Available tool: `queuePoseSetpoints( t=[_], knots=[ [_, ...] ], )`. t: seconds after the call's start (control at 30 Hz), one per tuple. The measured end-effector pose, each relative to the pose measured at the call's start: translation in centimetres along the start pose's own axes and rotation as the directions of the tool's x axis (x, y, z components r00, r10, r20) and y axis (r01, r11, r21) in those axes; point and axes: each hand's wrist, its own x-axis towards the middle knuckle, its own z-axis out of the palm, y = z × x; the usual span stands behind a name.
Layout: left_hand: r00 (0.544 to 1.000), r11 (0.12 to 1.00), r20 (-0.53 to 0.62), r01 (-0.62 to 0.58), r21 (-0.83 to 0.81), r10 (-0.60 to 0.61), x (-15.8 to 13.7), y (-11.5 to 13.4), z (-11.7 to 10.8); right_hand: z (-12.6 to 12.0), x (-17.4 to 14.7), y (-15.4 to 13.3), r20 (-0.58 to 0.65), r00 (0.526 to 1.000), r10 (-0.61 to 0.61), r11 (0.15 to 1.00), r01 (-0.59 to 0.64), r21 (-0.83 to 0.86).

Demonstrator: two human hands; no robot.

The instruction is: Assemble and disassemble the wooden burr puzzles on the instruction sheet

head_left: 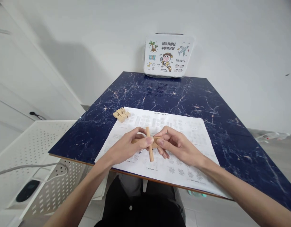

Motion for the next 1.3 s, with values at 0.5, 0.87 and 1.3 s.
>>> queuePoseSetpoints(
  t=[0.5, 0.87, 1.3],
  knots=[
    [0.968, 0.986, 0.246, -0.002, -0.169, 0.044, -0.5, -0.6, -0.5, -0.2, -0.4, -0.1, -0.151, 0.975, -0.163, 0.946, 0.111, -0.306],
    [0.99, 0.985, -0.111, -0.103, -0.138, 0.088, -1.9, -2.8, 0.9, -0.1, -0.1, 0.7, -0.04, 0.999, -0.004, 0.906, -0.013, -0.424],
    [0.986, 0.959, -0.005, -0.16, 0.234, 0.166, -1.2, -1.8, 0.1, -1.0, 0.3, 1.1, 0.092, 0.961, 0.26, 0.944, -0.232, -0.236]
  ],
)
